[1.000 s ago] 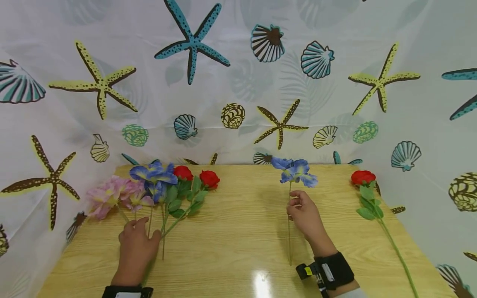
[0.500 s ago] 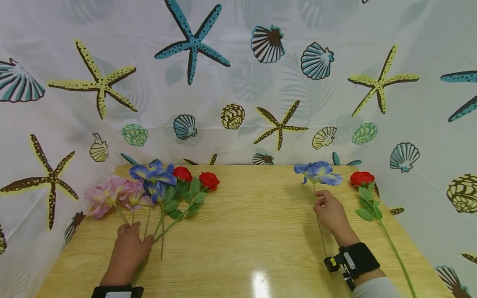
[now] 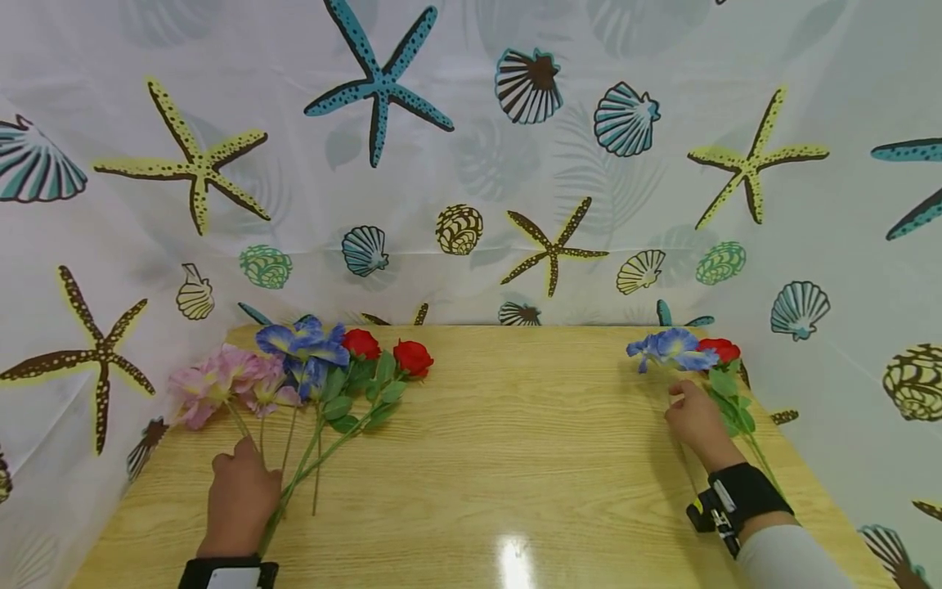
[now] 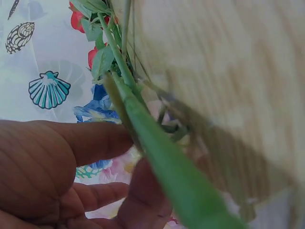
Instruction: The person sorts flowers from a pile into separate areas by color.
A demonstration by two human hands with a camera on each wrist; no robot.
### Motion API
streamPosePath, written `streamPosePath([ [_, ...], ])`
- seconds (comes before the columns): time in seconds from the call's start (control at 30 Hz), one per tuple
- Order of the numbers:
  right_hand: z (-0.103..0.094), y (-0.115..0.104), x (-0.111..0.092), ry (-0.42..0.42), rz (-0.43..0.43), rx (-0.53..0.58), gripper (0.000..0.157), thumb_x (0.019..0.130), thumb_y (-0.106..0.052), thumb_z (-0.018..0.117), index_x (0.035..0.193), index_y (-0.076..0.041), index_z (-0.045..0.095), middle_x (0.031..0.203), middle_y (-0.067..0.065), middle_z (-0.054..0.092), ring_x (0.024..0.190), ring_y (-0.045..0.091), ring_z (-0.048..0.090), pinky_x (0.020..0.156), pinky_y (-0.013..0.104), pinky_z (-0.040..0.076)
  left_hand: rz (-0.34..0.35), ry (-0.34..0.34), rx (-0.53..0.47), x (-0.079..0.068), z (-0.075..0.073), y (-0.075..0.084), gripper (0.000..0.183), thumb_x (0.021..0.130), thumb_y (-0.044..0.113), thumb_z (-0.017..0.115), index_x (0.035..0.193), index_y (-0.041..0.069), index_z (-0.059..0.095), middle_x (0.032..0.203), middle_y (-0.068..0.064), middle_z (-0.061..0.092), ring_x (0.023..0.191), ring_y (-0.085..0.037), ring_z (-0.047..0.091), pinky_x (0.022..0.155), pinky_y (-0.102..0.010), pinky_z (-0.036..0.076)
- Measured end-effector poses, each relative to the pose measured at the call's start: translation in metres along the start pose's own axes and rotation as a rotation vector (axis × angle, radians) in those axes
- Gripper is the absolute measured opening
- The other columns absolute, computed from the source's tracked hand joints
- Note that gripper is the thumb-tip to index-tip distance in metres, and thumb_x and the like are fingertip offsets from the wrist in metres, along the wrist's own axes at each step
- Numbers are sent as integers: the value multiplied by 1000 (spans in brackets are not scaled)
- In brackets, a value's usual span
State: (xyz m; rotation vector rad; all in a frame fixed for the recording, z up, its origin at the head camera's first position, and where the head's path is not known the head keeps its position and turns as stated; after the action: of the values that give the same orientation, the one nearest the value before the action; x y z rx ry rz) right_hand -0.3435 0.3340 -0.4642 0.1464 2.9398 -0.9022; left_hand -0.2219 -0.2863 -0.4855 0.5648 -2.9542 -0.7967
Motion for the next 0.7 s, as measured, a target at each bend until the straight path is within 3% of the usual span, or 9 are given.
streamPosePath([
  [0.13,0,9,1,17,-20,-45,44,91,-2,43,132,13,38,105,32,56,76,30,58,56,34,43,25,-30,14,0,0,1,55,87,5,53,126,-28,34,109,-49,40,99,-57,43,78,-62,43],
  [0.23,1,11,1,35,-67,-78,41,89,2,41,129,15,42,91,28,61,61,24,52,52,33,37,56,-31,22,-1,-1,2,52,85,3,51,124,-29,36,106,-48,45,98,-56,46,81,-62,43],
  [0.37,1,12,-1,71,-132,-139,41,87,6,37,125,16,47,64,14,60,47,16,38,49,30,31,62,-28,17,0,-2,-1,42,83,2,52,111,-27,44,94,-43,51,87,-52,52,74,-59,45],
  [0.43,1,13,-1,84,-151,-163,40,85,7,36,122,16,49,62,15,59,47,17,40,49,32,34,63,-21,9,0,-3,-3,31,81,2,52,99,-23,47,84,-37,53,79,-46,55,67,-55,47],
  [0.57,0,15,-1,108,-170,-199,38,82,7,39,115,17,53,82,29,64,56,29,53,52,40,44,59,-8,-8,0,-6,-7,11,78,2,51,73,-8,48,65,-21,52,62,-31,53,51,-41,44],
  [0.67,1,16,0,108,-171,-212,38,80,7,39,113,17,55,93,34,63,65,37,59,58,46,48,59,5,-11,0,-8,-8,9,75,0,49,68,-5,47,62,-19,51,58,-29,51,49,-39,41],
  [0.7,1,16,0,106,-170,-217,37,80,7,40,113,17,55,94,34,63,68,39,59,59,47,49,60,10,-10,0,-9,-8,9,75,0,49,73,-9,50,65,-22,53,60,-31,53,51,-41,43],
])
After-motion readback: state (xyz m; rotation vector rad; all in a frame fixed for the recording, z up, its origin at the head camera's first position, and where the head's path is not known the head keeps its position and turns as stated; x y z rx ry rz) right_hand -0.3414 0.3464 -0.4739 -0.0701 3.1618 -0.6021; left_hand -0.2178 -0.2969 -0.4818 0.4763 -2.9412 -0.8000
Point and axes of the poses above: each hand's wrist, its own x-axis towards the middle knuckle, its own z-axis out of the palm, y = z × x, the point moved 7 cm from there along x, towards the middle knuckle
